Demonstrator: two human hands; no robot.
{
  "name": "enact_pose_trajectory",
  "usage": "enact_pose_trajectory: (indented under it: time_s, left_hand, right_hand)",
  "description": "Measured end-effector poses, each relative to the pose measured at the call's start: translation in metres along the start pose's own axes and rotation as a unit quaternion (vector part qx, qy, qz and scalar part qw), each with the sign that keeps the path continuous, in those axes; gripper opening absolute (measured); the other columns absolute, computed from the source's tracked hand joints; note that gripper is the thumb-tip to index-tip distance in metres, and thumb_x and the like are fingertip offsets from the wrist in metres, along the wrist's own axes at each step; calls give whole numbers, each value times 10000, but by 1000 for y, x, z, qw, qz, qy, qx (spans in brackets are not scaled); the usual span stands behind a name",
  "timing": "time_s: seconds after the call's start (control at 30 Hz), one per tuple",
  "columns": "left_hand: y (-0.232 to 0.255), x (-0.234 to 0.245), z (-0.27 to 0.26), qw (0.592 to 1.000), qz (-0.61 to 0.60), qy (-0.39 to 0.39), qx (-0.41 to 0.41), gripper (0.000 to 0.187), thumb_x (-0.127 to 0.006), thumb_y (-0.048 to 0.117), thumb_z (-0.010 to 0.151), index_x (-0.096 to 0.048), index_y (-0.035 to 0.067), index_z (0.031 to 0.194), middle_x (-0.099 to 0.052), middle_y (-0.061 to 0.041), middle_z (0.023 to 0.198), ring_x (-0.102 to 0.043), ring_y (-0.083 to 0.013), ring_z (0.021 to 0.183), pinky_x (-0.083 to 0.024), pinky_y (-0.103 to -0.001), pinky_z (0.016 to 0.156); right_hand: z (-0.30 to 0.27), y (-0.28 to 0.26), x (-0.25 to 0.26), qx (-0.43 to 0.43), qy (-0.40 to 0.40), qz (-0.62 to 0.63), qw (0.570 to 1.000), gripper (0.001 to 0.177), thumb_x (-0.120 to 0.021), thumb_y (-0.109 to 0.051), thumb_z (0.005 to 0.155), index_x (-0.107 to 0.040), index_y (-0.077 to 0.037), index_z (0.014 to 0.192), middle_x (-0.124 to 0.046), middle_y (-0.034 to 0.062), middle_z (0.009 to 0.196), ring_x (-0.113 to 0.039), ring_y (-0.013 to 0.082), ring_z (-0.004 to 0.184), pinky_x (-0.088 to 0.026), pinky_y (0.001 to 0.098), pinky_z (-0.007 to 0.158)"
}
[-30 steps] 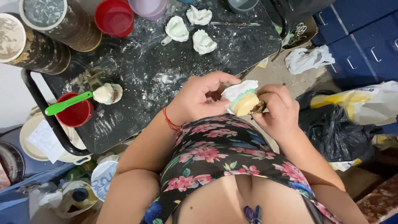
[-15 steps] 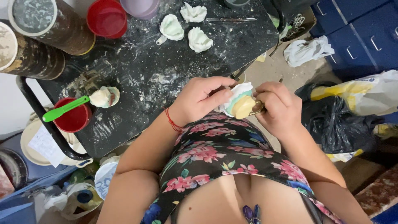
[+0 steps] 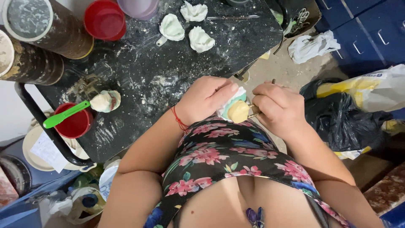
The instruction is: Inspecting and assembling dental impressions and plaster models on a laboratory bench
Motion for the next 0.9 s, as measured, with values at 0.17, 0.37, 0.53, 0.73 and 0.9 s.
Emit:
enact_pose_trajectory:
  time_s: [0.17,0.37,0.53,0.73,0.9]
  left_hand:
    - [-18,-10,0,1000,-19,15,-6,423,-484,310,1097,-620,104,753,-575,-66,562,-566,-179,602,-505,-346,608]
    - [-19,-14,3,997,-48,33,-42,468,-477,275,1109,-561,92,687,-515,-79,523,-526,-122,622,-503,-333,594]
    - [-28,-20,4,996,-69,32,-50,478,-480,278,1111,-552,102,672,-517,-72,510,-510,-148,596,-488,-330,576]
    - [-34,-22,3,995,-75,41,-50,508,-497,285,1107,-542,116,629,-537,-43,473,-507,-148,534,-468,-290,546]
    - [-16,-14,-4,999,-37,24,-27,480,-458,293,1123,-587,51,729,-609,-158,573,-576,-187,589,-504,-351,541]
  right_hand:
    - [0,1,4,-15,-27,5,1000,89,-737,-60,866,-688,-133,878,-715,50,995,-659,261,685,-567,377,669]
    - [-1,7,4,-22,-27,14,999,124,-733,-48,886,-682,-149,836,-707,35,958,-628,262,638,-548,383,632]
    - [5,3,5,-29,-34,53,998,158,-737,-12,879,-659,-127,804,-694,58,920,-626,310,625,-528,426,594]
    - [-2,3,0,-37,-26,39,998,154,-732,-16,884,-656,-132,815,-685,43,904,-601,304,584,-529,408,566]
    - [-3,2,-2,-43,-21,20,999,162,-743,-13,862,-654,-144,828,-679,30,898,-611,283,586,-542,394,587]
Point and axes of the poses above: each hand's wrist, its own z-axis towards the middle knuckle, its own x-axis out of the back of the hand, y = z × x, the point moved 1 cm from there along z, towards the middle knuckle
